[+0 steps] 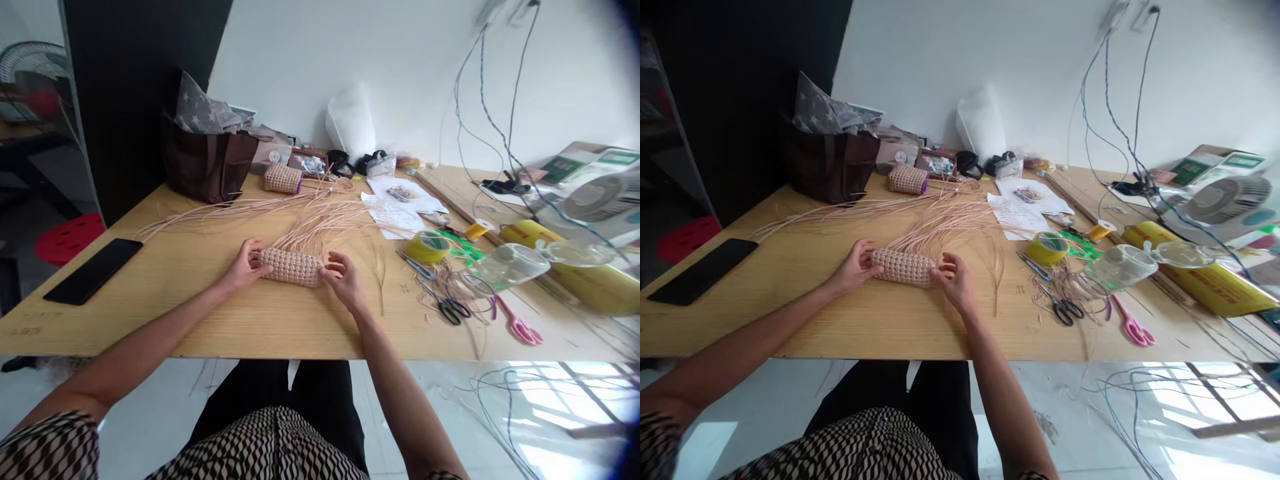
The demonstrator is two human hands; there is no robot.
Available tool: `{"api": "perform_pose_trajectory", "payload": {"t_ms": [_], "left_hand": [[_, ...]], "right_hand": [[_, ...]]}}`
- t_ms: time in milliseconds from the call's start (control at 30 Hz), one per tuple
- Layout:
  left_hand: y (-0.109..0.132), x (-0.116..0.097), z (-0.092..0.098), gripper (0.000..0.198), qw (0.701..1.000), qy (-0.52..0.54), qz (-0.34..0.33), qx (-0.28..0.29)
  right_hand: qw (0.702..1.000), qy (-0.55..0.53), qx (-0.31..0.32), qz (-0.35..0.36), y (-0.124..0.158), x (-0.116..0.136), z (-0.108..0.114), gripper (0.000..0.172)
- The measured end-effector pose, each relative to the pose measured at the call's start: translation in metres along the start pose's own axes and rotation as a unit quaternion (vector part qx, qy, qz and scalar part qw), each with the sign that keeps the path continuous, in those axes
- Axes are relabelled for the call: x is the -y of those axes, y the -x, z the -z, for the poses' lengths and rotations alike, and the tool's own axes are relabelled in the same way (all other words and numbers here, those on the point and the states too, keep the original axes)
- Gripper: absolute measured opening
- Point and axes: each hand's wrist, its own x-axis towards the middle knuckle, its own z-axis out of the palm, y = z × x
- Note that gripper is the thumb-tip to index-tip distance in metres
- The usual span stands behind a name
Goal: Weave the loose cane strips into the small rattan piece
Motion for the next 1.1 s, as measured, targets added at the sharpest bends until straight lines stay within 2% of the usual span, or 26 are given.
{"api": "perform_pose_trajectory", "payload": {"t_ms": [100, 167, 333, 433, 533, 667, 767, 900, 1100], "left_hand": [[-0.001, 0.003, 0.003, 0.059, 0.998, 0.040, 0.040, 0.004], [-0.002, 0.003, 0.003, 0.053, 0.998, 0.038, 0.043, 0.007], [-0.006, 0.008, 0.003, 0.054, 1.000, 0.000, 0.018, -0.025], [-0.008, 0.010, 0.005, 0.057, 1.000, 0.006, 0.011, -0.025], [-0.009, 0.009, 0.005, 0.059, 1.000, 0.015, -0.001, -0.016], [-0.008, 0.008, 0.002, 0.059, 1.000, 0.008, -0.003, -0.017], [-0.008, 0.009, -0.001, 0.058, 1.000, 0.002, -0.001, -0.020], [-0.009, 0.012, -0.004, 0.055, 0.999, -0.020, -0.006, -0.040], [-0.002, 0.003, -0.007, 0.046, 0.983, -0.150, -0.021, -0.106]], "right_hand": [[0.997, -0.049, 0.029, -0.049, -0.001, -0.007, 0.001, 0.046], [0.995, -0.063, 0.027, -0.071, -0.001, -0.011, -0.001, 0.043], [0.985, -0.157, 0.015, -0.077, -0.002, -0.008, -0.006, 0.039], [0.973, -0.214, 0.014, -0.081, 0.000, -0.003, -0.009, 0.038], [0.958, -0.264, 0.009, -0.112, 0.000, -0.001, -0.014, 0.035], [0.940, -0.305, 0.025, -0.152, -0.002, -0.004, -0.020, 0.040], [0.942, -0.300, 0.030, -0.147, -0.004, -0.006, -0.022, 0.043], [0.959, -0.258, 0.004, -0.117, -0.005, -0.007, -0.021, 0.042], [0.997, -0.064, -0.026, -0.032, -0.004, -0.009, -0.017, 0.040]]}}
